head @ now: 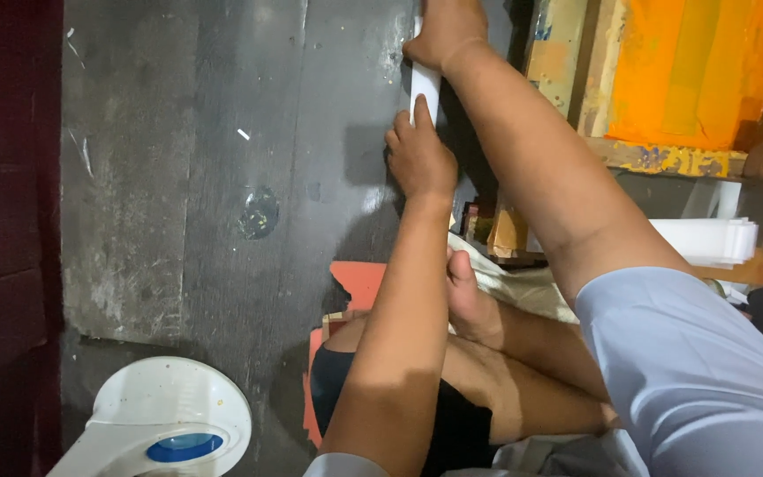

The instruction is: The person sits cross-legged on the floor and uses a squeegee to spread orange ink across a screen printing frame. They then place a white strip of material under the frame, pull the frame away to transfer the ink, and repeat the process with multiple strips.

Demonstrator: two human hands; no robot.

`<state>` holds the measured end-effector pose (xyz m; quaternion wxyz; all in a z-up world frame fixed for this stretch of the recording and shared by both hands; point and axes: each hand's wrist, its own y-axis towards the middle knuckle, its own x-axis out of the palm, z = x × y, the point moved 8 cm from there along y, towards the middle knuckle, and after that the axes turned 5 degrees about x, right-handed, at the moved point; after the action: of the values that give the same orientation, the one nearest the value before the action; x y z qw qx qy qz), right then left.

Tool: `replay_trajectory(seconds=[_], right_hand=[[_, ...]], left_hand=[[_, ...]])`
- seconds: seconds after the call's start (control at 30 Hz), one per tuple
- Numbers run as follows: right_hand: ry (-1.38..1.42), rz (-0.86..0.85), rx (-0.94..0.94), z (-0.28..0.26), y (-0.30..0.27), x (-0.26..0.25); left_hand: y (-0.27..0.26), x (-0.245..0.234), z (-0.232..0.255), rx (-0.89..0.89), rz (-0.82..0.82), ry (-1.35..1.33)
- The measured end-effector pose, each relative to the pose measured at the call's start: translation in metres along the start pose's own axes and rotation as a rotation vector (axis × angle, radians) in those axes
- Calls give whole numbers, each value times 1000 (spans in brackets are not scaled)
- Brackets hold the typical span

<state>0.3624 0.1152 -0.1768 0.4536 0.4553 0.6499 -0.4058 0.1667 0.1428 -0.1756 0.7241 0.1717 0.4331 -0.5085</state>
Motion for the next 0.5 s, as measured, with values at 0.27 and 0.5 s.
replay_trajectory(seconds=[0.27,0.5], right_hand=[[-69,10,-19,-6,-6,-7],[-65,57,-99,-5,-2,1]], left_hand=[[-1,1,-2,-5,11,-6],[-1,3,-2,50,55,25]])
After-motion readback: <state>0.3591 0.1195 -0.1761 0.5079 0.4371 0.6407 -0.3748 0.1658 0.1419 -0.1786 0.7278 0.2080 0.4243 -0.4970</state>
